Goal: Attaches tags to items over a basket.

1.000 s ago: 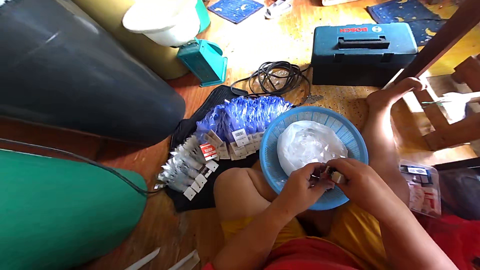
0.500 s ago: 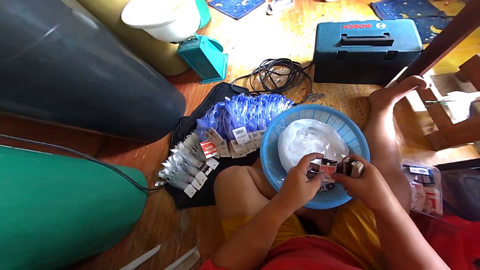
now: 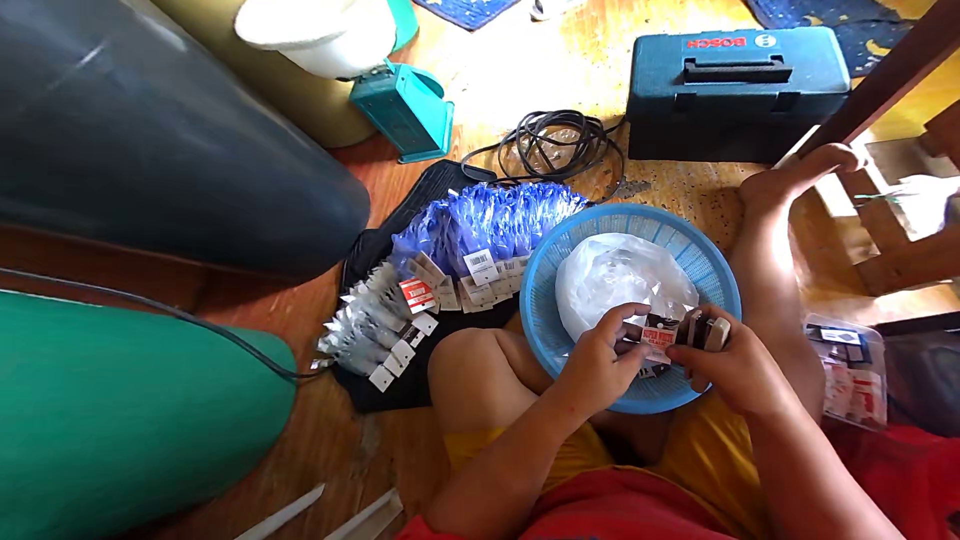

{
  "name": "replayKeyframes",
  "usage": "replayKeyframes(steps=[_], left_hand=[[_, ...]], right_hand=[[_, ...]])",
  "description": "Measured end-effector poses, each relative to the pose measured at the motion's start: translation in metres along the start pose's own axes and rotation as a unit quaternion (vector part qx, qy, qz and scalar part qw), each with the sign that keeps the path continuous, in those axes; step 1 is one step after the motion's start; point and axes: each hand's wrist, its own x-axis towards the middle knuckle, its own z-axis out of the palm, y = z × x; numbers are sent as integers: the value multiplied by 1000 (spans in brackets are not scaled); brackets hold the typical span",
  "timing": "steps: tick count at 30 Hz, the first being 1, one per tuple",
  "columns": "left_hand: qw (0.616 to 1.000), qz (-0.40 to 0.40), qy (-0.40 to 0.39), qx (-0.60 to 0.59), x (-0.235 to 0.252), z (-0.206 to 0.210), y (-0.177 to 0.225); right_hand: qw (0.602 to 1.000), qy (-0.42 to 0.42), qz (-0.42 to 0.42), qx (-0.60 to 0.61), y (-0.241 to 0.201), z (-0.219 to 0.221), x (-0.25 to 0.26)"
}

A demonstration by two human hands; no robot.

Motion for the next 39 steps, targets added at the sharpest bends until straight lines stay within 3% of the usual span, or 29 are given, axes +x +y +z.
replayKeyframes(steps=[7,19,27,39], left_hand=[[1000,-5,-8,2,0,-1,-1],[1000,-11,-21,6,1,-1,-1],[1000,-18,-14,-11,1,-1,-3],[998,-34,-13,-43,3,-1,-4]], right_hand=[[998,-9,-23,63,4,-1,1],[999,15,-28,38,5,0,2],[995,56,-67,-41,4,3,-1],[997,26,-75,-9,7,-4,0]])
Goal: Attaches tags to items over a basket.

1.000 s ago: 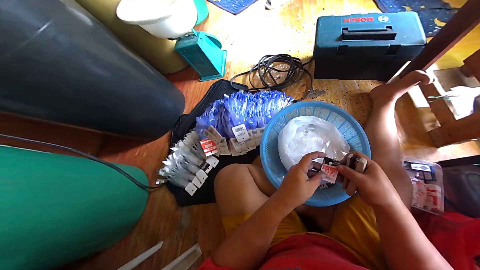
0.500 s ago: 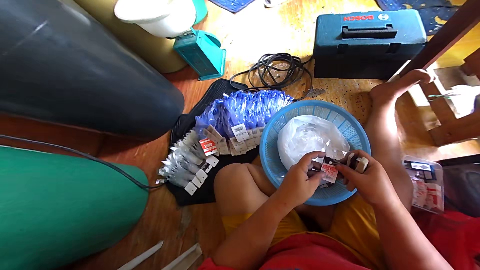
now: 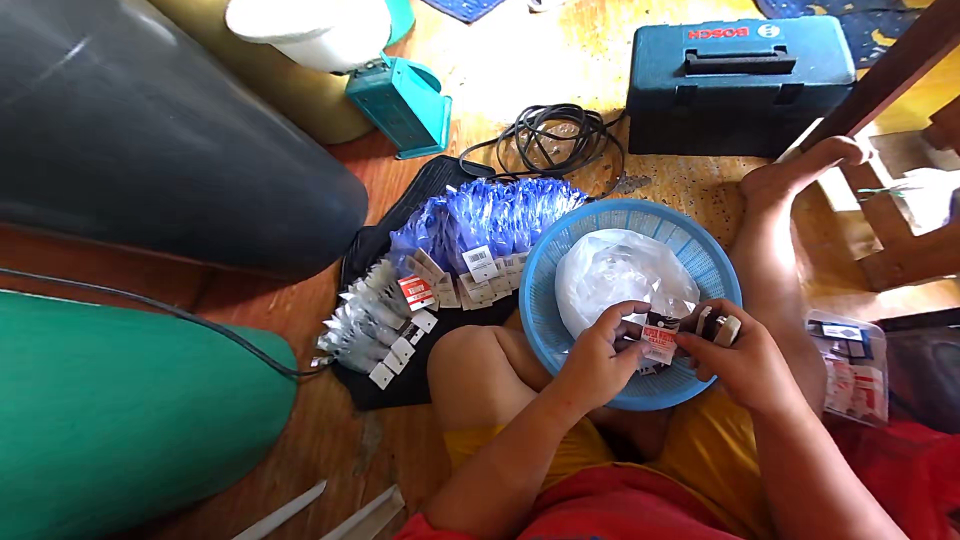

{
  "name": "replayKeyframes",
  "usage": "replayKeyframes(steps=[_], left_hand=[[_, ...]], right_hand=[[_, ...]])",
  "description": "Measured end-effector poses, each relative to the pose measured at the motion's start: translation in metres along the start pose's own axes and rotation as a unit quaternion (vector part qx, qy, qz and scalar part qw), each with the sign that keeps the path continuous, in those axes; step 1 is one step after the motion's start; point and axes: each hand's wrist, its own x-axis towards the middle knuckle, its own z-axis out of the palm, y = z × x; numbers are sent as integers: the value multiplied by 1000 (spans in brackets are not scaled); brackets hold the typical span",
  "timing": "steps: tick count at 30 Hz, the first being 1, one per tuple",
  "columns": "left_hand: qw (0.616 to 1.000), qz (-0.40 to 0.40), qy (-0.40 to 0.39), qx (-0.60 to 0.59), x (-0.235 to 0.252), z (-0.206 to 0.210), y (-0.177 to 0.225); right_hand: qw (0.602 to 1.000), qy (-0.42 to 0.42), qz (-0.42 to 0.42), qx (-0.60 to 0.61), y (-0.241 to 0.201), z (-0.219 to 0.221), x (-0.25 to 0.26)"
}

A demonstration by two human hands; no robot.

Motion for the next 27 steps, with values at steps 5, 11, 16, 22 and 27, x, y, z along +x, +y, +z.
replayKeyframes(steps=[5,11,16,22,27], left_hand=[[1000,0,0,-2,0,0,-1],[1000,3,-3,4,1,1,-3],[1000,2,-6,11,1,1,-2],[1000,5,-5,11,1,0,-3],[1000,3,-8,17,1,-1,-2]], right_hand=[[1000,-1,5,1,1,0,0],[1000,-1,12,-16,0,-1,0],[1000,-2,11,-17,0,-1,-1],[1000,-13,2,-5,1,-2,0],[1000,-10,7,3,1,0,1]])
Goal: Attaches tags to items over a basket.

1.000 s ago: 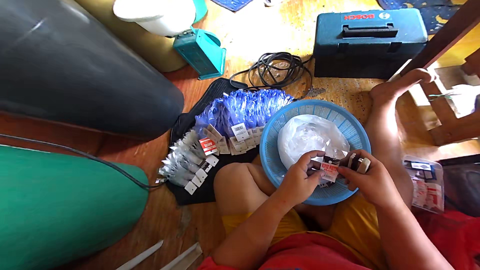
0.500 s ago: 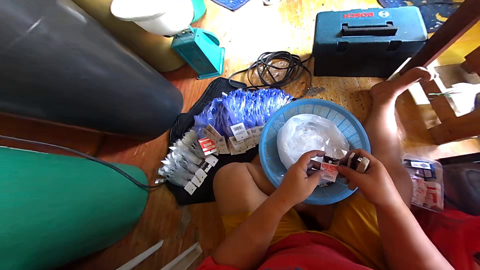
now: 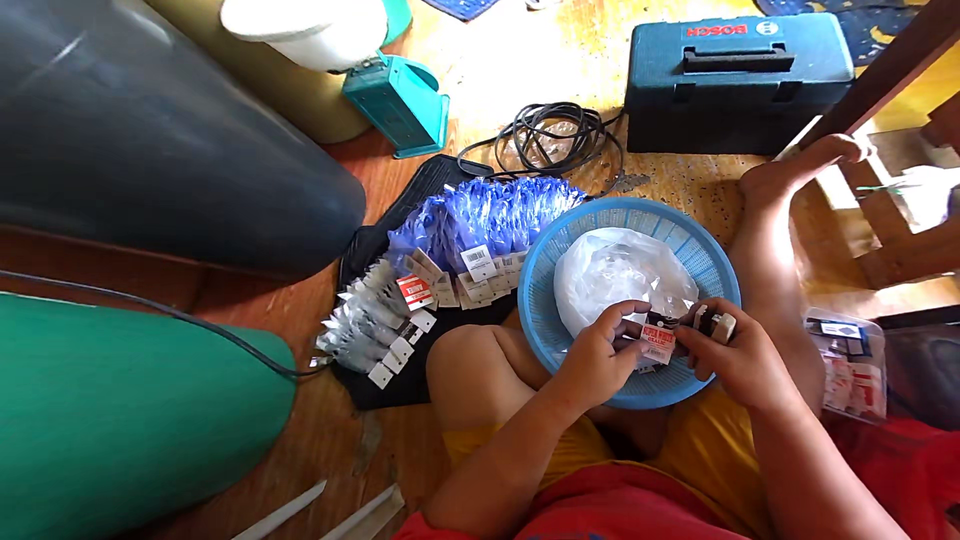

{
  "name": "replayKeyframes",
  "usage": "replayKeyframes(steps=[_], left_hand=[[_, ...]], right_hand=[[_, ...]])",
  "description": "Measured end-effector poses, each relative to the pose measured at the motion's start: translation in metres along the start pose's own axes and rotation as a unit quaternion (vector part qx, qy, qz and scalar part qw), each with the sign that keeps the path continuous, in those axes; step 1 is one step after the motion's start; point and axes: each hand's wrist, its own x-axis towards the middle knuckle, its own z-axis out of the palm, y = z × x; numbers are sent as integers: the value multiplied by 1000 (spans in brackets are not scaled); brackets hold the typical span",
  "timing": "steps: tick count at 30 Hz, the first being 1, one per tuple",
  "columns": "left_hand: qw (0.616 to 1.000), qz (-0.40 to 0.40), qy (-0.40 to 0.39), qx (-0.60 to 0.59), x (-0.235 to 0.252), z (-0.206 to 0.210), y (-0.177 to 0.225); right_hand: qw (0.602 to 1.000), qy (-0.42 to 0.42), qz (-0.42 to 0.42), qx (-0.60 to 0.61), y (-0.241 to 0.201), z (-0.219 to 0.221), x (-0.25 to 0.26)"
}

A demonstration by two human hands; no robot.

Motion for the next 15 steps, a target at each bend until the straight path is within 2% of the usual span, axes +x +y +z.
replayKeyframes(steps=[8,12,15], left_hand=[[1000,-3,2,-5,0,0,0],[998,-4,11,-54,1,3,-3],[996,-7,14,-93,3,5,-8]], right_hand=[[1000,12,-1,-6,1,1,0],[998,22,10,53,1,4,1],[996,36,-33,80,7,11,1]])
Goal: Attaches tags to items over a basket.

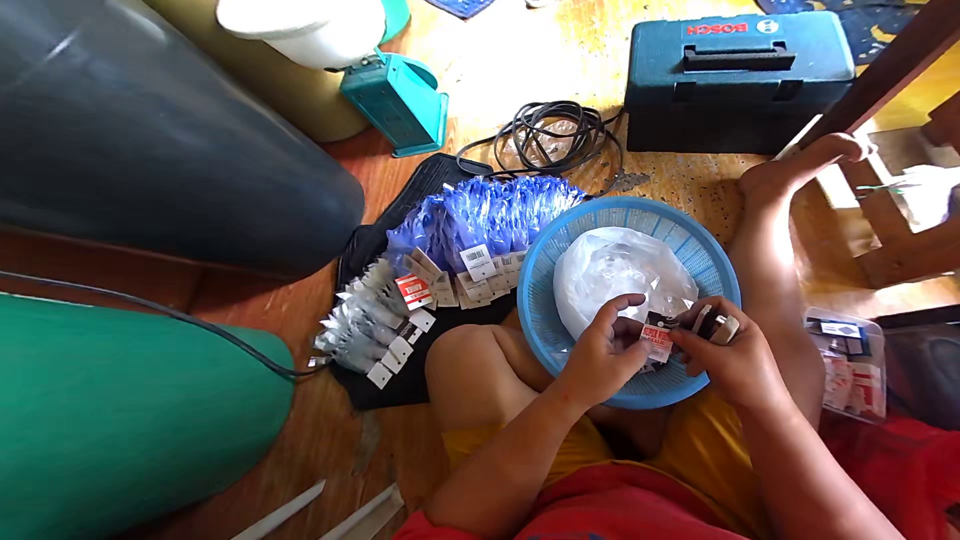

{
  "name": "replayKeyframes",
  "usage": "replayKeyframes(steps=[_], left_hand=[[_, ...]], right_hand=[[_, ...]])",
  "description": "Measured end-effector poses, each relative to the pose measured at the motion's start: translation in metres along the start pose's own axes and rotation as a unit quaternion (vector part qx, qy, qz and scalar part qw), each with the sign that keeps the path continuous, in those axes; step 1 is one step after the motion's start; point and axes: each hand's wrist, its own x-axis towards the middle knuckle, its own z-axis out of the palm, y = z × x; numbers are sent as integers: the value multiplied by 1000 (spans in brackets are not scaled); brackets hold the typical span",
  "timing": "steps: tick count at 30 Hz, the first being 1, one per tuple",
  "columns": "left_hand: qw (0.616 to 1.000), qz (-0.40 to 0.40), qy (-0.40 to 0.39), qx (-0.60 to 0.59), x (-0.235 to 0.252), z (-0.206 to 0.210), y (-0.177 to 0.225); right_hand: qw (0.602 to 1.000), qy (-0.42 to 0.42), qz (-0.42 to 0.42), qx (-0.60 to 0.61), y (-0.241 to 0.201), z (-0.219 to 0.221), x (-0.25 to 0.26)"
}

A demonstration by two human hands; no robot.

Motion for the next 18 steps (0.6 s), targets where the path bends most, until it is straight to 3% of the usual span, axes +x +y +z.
replayKeyframes(steps=[4,9,12,18], left_hand=[[999,16,9,51,2,-1,-5],[999,3,42,17,6,-4,-8],[997,-6,76,6,8,-7,-11],[994,-17,106,4,11,-8,-15]], right_hand=[[1000,-9,-24,9,2,3,0],[967,-5,185,177,9,9,9],[943,21,267,200,21,11,15],[947,-37,247,200,21,11,11]])
